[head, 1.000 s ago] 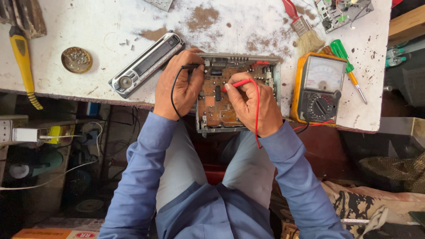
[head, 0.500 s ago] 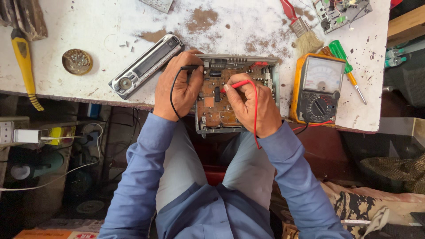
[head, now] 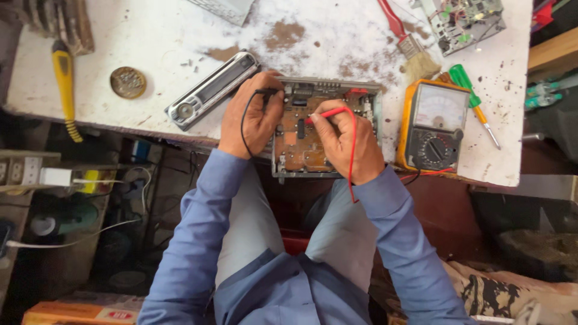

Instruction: The person tests a circuit board with multimeter probes, then places a metal chassis over the board and secures it with a screwdriver. The person handles the chassis and board throughout the process.

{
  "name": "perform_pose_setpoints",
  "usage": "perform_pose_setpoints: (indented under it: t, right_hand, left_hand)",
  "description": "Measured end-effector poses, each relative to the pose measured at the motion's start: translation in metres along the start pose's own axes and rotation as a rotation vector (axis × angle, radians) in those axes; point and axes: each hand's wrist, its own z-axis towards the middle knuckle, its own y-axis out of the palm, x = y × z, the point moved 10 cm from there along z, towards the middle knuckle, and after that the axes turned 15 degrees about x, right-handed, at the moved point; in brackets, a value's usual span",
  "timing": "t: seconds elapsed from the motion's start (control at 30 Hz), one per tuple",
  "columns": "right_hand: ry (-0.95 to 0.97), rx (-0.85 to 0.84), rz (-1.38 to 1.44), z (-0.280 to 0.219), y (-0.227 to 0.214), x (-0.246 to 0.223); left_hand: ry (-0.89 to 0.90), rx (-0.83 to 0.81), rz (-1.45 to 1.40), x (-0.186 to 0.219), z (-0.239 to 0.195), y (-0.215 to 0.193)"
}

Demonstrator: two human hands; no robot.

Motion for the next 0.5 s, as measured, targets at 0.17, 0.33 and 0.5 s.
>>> perform_pose_setpoints:
  t: [0.17, 0.33, 0.5]
  right_hand:
    - [-0.003, -0.019, -0.003, 0.001, 0.001, -0.001]
    - [-0.020, -0.007, 0.013, 0.001, 0.001, -0.002]
    - [-0.012, -0.012, -0.022, 0.001, 0.003, 0.001]
  left_hand:
    - [-0.023, -0.007, 0.008, -0.002, -0.001, 0.001]
    - [-0.033, 0.000, -0.017, -0.002, 0.000, 0.001]
    - [-0.037, 0.004, -0.019, -0.002, -0.001, 0.001]
